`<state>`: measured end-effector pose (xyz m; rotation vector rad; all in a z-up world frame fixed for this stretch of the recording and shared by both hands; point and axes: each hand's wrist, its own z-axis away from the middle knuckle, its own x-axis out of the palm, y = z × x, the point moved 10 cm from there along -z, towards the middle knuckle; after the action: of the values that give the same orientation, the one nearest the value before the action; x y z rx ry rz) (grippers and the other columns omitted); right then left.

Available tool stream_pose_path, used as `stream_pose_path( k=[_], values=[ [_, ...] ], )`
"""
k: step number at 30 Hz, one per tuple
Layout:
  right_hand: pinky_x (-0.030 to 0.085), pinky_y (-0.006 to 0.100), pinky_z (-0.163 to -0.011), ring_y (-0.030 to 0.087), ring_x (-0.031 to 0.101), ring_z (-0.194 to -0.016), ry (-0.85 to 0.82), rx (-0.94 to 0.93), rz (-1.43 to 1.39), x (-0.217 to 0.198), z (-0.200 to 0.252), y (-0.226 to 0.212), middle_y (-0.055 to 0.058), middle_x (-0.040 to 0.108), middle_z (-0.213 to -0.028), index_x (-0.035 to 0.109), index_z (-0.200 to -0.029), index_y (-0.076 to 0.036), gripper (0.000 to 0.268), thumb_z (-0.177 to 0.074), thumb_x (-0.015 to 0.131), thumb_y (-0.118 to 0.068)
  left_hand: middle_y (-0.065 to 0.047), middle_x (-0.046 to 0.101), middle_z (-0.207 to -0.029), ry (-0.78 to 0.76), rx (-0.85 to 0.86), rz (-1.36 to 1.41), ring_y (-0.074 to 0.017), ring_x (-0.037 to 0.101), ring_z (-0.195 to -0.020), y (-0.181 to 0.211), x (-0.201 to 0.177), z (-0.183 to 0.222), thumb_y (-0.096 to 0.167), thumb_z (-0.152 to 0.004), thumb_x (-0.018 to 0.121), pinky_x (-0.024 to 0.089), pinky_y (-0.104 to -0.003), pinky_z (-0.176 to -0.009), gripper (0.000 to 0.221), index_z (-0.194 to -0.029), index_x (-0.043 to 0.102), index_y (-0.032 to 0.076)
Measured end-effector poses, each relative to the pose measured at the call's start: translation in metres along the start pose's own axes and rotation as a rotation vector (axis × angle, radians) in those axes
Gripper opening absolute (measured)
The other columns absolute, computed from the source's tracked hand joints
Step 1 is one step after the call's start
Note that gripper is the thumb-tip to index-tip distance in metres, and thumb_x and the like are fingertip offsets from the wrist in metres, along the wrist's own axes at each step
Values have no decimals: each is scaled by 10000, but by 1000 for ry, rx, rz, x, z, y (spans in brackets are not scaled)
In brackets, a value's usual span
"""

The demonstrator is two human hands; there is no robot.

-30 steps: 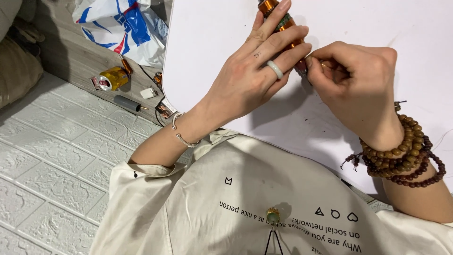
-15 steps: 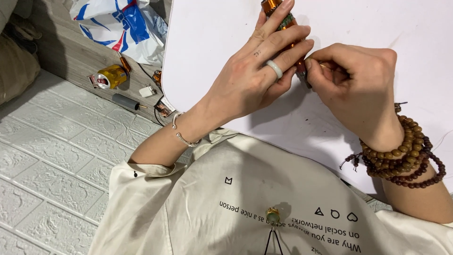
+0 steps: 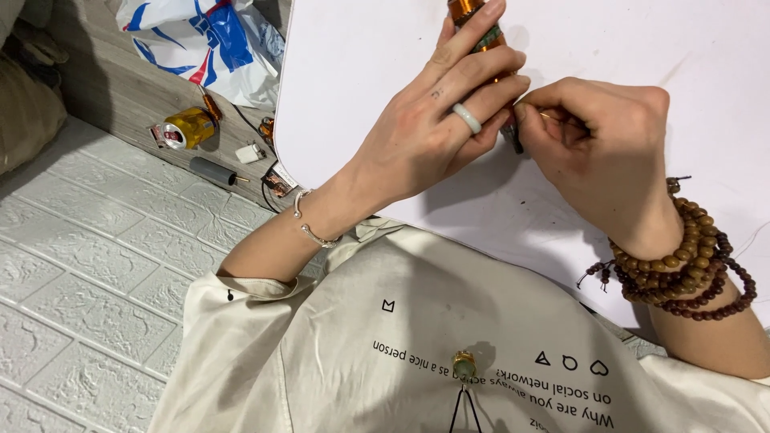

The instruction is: Assembling a small electric motor by winding and securing thin copper wires around the rotor component.

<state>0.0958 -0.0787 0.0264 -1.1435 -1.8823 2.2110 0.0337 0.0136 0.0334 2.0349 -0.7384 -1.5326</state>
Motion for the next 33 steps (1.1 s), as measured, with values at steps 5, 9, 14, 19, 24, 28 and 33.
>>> stream_pose_path(
  k=[5,9,14,19,24,28,33],
  values=[
    [283,254,-513,127,371,-533,0,2,-21,1,0,-2,73,546,-658,704,-910,153,100,-956,750,229,-77,617,-1248,-13,1,-45,-285,364,-1352,2,-1,3,-29,-878,864,403,-464,-1186,342,-1178,705,13],
    [292,256,-512,133,381,-532,6,-16,-43,4,0,-5,81,550,-658,712,-928,160,76,-940,748,226,-97,583,-1206,-3,14,-103,-287,331,-1344,0,5,10,-66,-839,875,359,-486,-1193,379,-1178,740,37],
    [285,257,-511,134,381,-529,-2,-26,-22,6,0,-5,81,550,-656,718,-924,155,86,-942,764,225,-60,519,-1349,-35,7,-147,-270,326,-1387,-4,7,15,-19,-912,893,400,-464,-1221,348,-1211,738,66],
    [286,261,-516,139,381,-536,2,-35,-13,7,1,-6,82,546,-659,721,-921,154,89,-939,765,229,-39,553,-1336,-26,6,-165,-267,345,-1370,-2,4,14,-24,-898,900,416,-461,-1202,338,-1183,743,69],
    [296,261,-515,137,387,-535,19,-49,-3,8,1,-4,72,534,-645,711,-895,136,126,-941,771,236,-50,568,-1304,-18,18,-146,-276,340,-1362,-4,6,18,-19,-868,918,455,-454,-1179,383,-1175,713,84],
    [318,263,-527,141,401,-547,19,-48,8,9,0,-4,74,542,-658,706,-890,135,127,-938,768,234,-56,559,-1309,-19,9,-109,-290,343,-1369,-5,5,19,-36,-878,902,446,-478,-1190,379,-1177,696,73],
    [302,259,-516,134,390,-538,8,-35,7,9,-1,-6,69,544,-656,714,-902,130,105,-937,756,219,-41,557,-1404,-50,-30,-169,-246,299,-1418,-10,12,25,-9,-927,929,161,-564,-1237,358,-1213,748,107]
  ],
)
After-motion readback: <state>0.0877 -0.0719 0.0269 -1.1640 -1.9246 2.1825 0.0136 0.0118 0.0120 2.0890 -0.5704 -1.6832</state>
